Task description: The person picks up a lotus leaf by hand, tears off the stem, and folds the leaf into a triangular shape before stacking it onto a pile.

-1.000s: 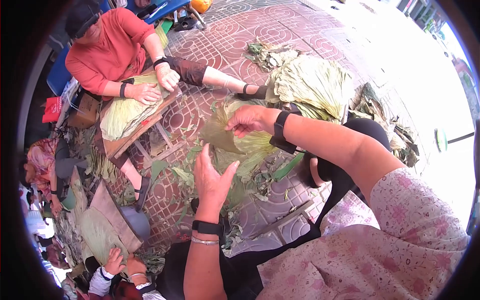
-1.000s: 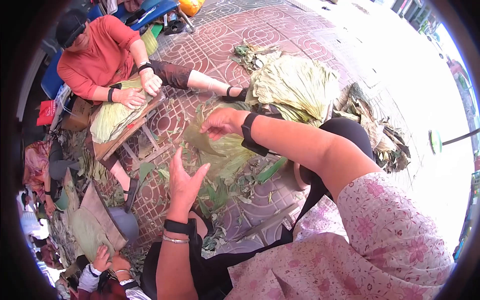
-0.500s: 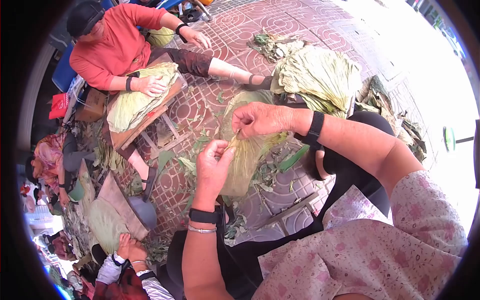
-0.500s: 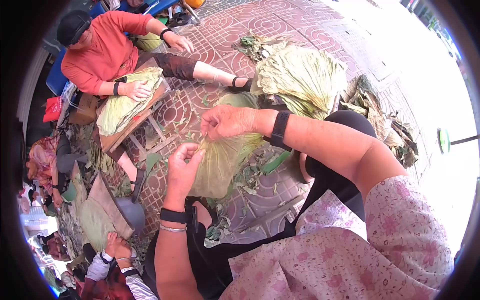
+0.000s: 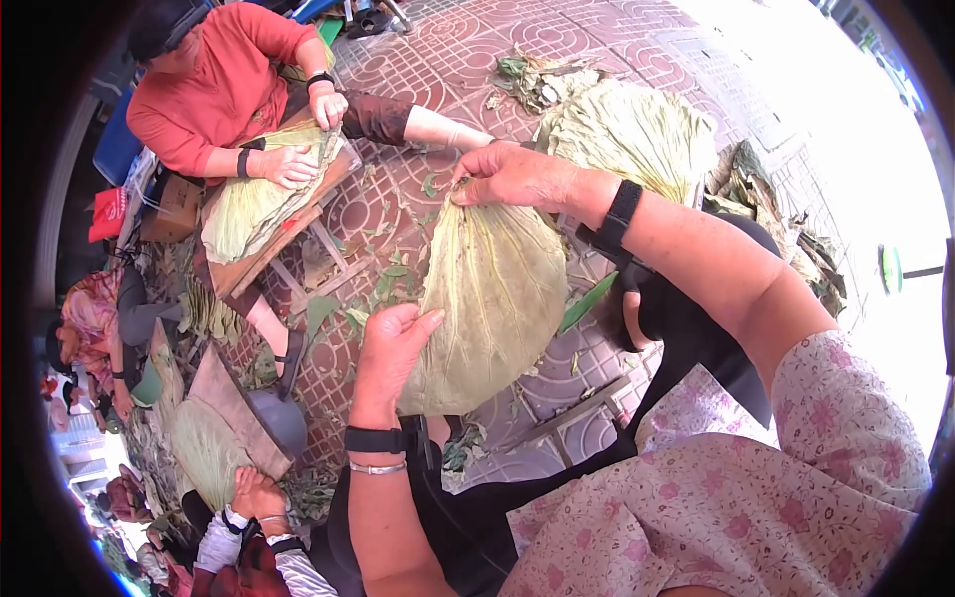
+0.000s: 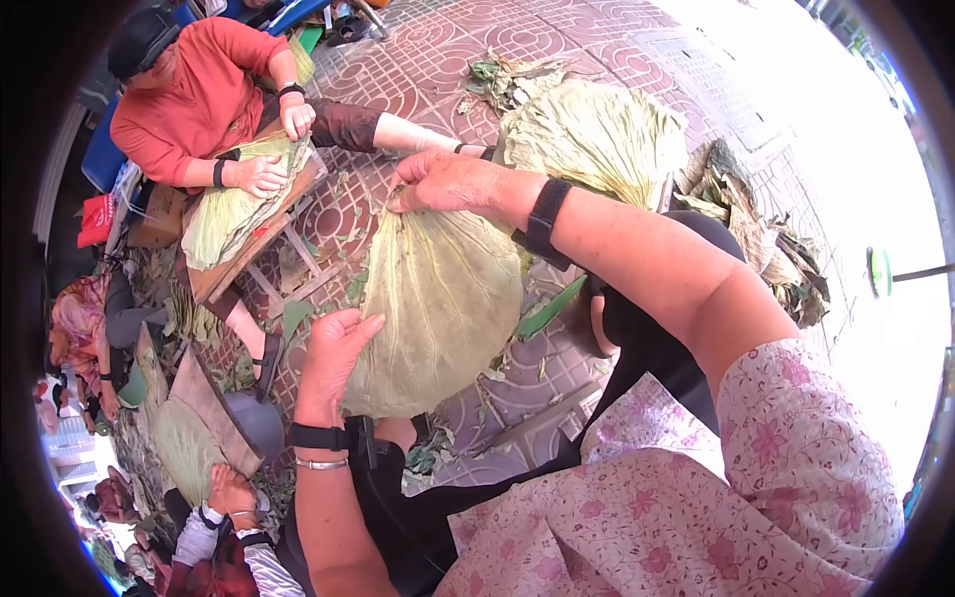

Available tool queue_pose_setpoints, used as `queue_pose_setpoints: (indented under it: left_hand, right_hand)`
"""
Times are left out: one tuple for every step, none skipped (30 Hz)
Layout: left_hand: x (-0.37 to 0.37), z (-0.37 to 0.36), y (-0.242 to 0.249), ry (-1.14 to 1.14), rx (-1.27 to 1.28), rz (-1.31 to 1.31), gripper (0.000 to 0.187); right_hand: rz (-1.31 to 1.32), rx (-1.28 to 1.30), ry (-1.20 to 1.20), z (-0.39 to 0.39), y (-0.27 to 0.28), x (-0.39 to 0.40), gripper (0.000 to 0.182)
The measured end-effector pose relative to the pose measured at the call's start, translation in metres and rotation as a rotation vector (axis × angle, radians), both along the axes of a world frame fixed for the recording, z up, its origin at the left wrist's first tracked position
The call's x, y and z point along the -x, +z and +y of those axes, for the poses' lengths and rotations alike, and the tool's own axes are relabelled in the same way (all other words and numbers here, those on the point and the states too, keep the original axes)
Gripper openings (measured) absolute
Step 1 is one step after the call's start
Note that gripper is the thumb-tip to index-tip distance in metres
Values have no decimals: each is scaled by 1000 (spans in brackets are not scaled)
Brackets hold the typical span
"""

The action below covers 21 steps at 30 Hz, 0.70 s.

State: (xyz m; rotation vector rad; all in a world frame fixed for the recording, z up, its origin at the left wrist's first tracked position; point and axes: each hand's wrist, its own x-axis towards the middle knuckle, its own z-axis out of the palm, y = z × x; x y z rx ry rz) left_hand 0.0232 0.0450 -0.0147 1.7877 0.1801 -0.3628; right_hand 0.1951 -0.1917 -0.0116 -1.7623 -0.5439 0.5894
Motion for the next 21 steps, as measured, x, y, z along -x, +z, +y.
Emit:
queue_pose_setpoints:
  left_hand:
    - [0,5,2,-12,-45,18,26]
    - [1,11,3,-22,-91,37,27]
    - [3,18,-1,-24,-89,37,26]
    - [3,24,-7,-27,-86,35,25]
    - [3,28,-10,-30,-82,31,24]
    - [4,29,-8,-22,-73,37,20]
    - [5,30,-4,-14,-65,44,17]
    - [5,31,-1,-5,-58,51,14]
    - [5,33,-1,30,-49,33,11]
    - [6,36,-2,66,-39,16,11]
    - [6,38,-1,100,-29,-2,15]
    - [6,37,1,172,39,-33,20]
    - [6,34,4,242,107,-66,24]
    - [5,30,6,312,177,-98,29]
    - [5,27,10,305,187,-113,31]
    - [4,24,12,298,199,-128,33]
    - [2,21,14,290,212,-143,34]
    - [2,19,14,255,200,-141,32]
    - [1,18,13,220,189,-138,31]
    - [1,16,13,186,177,-135,29]
    - [1,13,15,130,169,-123,28]
  right_hand:
    - [0,41,-41,-2,2,-4,11]
    - [47,9,-52,-5,4,-7,11]
    - [93,-24,-64,-8,8,-9,11]
    - [137,-55,-77,-11,12,-10,10]
    - [69,0,-124,-15,15,-10,13]
    - [57,21,-135,-19,16,-12,14]
    - [46,40,-145,-23,18,-16,16]
    - [34,59,-155,-26,19,-18,18]
    - [0,49,-168,-30,24,-16,23]
    - [-9,96,-195,-32,23,-19,23]
    - [-18,143,-224,-34,21,-23,24]
    - [-27,190,-253,-36,23,-25,25]
    - [-143,304,-280,-39,25,-25,28]
    - [-261,388,-303,-37,24,-23,29]
    - [-380,471,-325,-33,24,-20,30]
    - [-501,555,-346,-29,25,-17,31]
    - [-497,530,-255,-26,25,-13,38]
    - [-648,418,-129,-20,32,3,46]
    - [-616,299,-6,-9,19,7,54]
    - [-613,139,122,-3,6,17,56]
    - [-599,130,186,6,4,33,57]
